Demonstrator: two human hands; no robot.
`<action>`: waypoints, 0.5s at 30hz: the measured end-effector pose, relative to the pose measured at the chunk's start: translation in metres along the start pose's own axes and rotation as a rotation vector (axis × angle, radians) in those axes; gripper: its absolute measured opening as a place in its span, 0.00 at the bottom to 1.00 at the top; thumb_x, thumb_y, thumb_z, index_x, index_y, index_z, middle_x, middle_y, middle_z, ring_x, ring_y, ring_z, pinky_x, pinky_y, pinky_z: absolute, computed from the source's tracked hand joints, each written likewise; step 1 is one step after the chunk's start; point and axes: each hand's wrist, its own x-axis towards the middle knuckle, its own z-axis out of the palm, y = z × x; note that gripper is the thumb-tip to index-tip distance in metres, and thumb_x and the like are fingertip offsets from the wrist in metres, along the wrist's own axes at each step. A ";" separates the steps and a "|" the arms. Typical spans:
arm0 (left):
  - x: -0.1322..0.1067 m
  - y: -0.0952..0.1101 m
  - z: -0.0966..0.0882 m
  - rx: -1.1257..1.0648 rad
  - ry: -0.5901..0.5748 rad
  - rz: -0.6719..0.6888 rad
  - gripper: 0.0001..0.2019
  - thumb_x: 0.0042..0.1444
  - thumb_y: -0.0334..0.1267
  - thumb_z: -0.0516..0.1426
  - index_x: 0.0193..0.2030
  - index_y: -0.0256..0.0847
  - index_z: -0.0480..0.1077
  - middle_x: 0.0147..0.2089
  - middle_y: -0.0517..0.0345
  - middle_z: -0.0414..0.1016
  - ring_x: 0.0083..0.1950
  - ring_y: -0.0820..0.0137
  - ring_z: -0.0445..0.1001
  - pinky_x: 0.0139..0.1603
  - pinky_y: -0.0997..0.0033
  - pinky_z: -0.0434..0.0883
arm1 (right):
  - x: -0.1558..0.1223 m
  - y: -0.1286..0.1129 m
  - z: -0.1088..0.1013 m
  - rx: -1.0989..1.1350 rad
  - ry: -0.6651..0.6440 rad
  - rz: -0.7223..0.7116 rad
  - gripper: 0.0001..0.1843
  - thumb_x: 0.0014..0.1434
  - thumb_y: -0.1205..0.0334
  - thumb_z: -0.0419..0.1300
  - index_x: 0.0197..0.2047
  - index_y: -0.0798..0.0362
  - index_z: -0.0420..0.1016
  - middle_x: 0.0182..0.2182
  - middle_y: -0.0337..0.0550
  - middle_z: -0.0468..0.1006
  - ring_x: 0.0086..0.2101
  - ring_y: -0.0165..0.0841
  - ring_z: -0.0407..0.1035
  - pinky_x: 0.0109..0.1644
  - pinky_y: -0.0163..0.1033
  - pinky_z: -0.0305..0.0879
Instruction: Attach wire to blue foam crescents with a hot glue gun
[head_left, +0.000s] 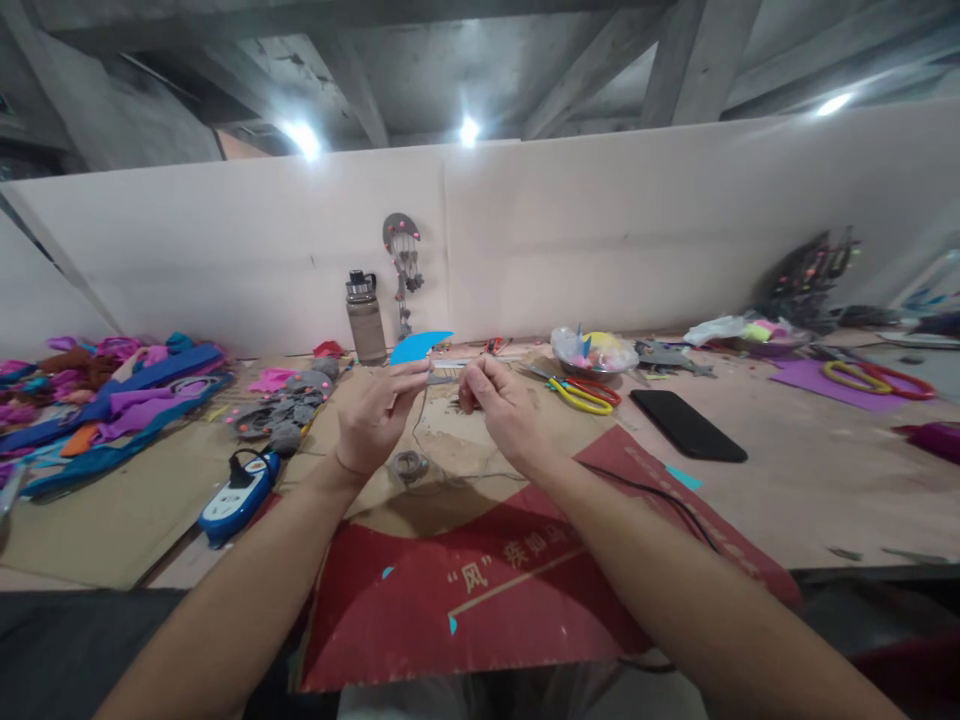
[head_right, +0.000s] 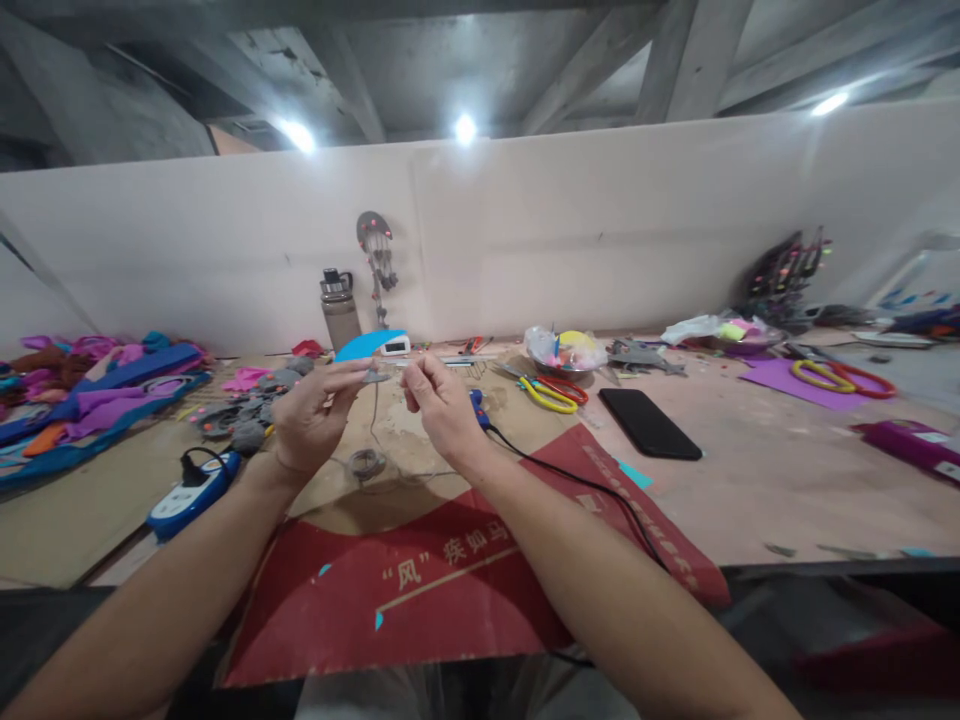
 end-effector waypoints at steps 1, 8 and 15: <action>0.001 0.002 0.002 -0.072 0.033 -0.140 0.05 0.54 0.34 0.59 0.38 0.41 0.75 0.41 0.53 0.79 0.45 0.68 0.77 0.50 0.66 0.73 | 0.000 -0.001 0.001 -0.001 0.007 -0.022 0.15 0.62 0.50 0.51 0.29 0.51 0.62 0.21 0.33 0.61 0.24 0.26 0.57 0.31 0.34 0.56; 0.006 0.002 0.014 -0.759 -0.025 -0.784 0.10 0.51 0.39 0.61 0.37 0.35 0.72 0.25 0.58 0.75 0.22 0.73 0.74 0.22 0.77 0.70 | -0.002 -0.004 0.000 -0.232 0.144 -0.124 0.08 0.59 0.57 0.57 0.37 0.52 0.70 0.30 0.39 0.70 0.30 0.28 0.64 0.34 0.35 0.60; 0.006 -0.003 0.016 -0.869 -0.048 -0.906 0.12 0.47 0.40 0.63 0.35 0.34 0.71 0.27 0.56 0.75 0.22 0.76 0.72 0.22 0.79 0.67 | -0.002 -0.009 -0.005 -0.422 0.142 -0.204 0.11 0.62 0.56 0.53 0.38 0.51 0.74 0.35 0.44 0.75 0.36 0.33 0.67 0.40 0.38 0.62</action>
